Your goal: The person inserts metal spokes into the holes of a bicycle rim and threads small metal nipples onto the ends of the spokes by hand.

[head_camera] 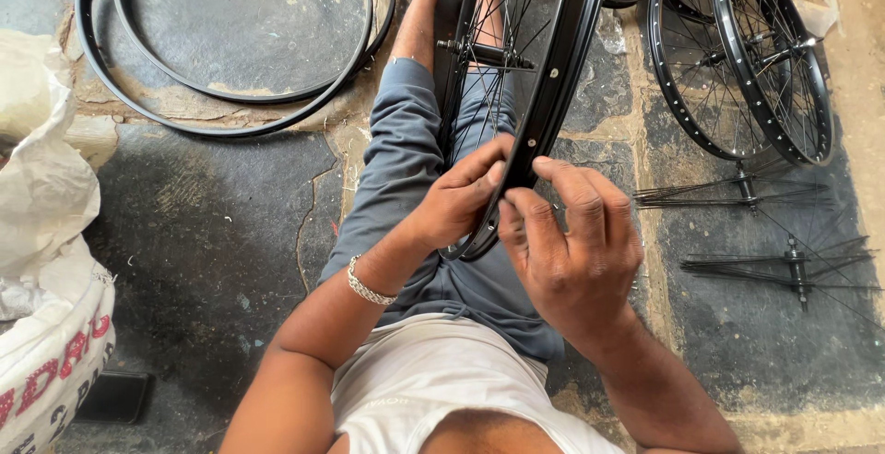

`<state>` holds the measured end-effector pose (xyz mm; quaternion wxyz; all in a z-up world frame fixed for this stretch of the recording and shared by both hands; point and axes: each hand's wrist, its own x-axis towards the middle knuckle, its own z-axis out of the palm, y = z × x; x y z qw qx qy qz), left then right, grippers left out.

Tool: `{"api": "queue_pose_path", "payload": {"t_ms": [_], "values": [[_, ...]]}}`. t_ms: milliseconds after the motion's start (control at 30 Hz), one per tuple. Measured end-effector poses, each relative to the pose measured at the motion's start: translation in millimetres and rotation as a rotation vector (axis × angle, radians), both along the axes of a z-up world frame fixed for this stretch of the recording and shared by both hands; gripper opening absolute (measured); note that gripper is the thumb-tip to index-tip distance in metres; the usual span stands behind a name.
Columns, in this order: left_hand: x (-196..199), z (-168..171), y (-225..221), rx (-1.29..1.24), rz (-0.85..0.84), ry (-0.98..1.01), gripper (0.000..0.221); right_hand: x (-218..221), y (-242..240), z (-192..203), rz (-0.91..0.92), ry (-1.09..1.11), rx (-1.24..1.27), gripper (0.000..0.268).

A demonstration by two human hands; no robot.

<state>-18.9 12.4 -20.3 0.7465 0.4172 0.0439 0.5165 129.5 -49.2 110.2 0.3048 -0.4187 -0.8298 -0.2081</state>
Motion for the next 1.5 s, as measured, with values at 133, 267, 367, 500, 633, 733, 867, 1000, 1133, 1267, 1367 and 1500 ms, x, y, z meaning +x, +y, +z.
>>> {"api": "queue_pose_path", "payload": {"t_ms": [133, 267, 367, 500, 633, 733, 867, 1000, 1133, 1267, 1367, 1500], "values": [[-5.1, -1.4, 0.5, 0.067, 0.008, 0.004, 0.019, -2.9, 0.3, 1.6, 0.002, 0.004, 0.003, 0.017], [2.0, -8.4, 3.3, 0.084, 0.153, 0.137, 0.030, -6.4, 1.3, -1.8, 0.012, 0.049, 0.004, 0.015], [7.6, -12.9, 3.2, 0.017, 0.149, 0.090, 0.038, -5.9, 2.3, -3.5, -0.003, 0.039, -0.006, 0.011], [7.4, -10.6, 1.4, -0.076, 0.050, -0.027, 0.038, -2.2, 2.4, -2.2, -0.001, -0.001, 0.013, 0.011], [-2.1, -1.9, -2.2, 0.022, 0.017, -0.020, 0.025, 1.1, 2.4, -0.3, 0.015, -0.018, 0.024, 0.016], [-2.7, 3.1, -4.6, 0.007, 0.033, 0.005, 0.024, -1.1, 0.6, -0.6, 0.036, 0.015, 0.002, 0.016], [2.1, 2.4, -5.4, 0.030, 0.085, -0.005, 0.021, -5.0, -0.6, -1.7, 0.025, 0.039, -0.030, 0.014], [6.3, -4.7, -4.3, 0.092, 0.222, 0.087, 0.017, -3.7, 3.0, -3.2, 0.028, 0.008, -0.022, 0.012], [10.2, -13.8, -23.1, 0.006, 0.464, 0.260, 0.019, 3.2, -0.2, -3.4, 0.055, -0.029, -0.011, 0.013], [17.4, -33.3, -53.4, -0.137, 0.493, 0.197, 0.028, 15.9, -10.2, -2.8, 0.107, -0.093, -0.002, 0.018], [10.7, -56.5, -57.2, -0.232, 0.473, 0.165, 0.036, 19.8, -11.5, -8.3, 0.131, -0.098, 0.012, 0.017], [-21.5, -84.6, -38.4, -0.184, 0.208, -0.009, 0.052, 5.6, 2.3, -21.6, 0.091, 0.039, 0.056, 0.019]]}}
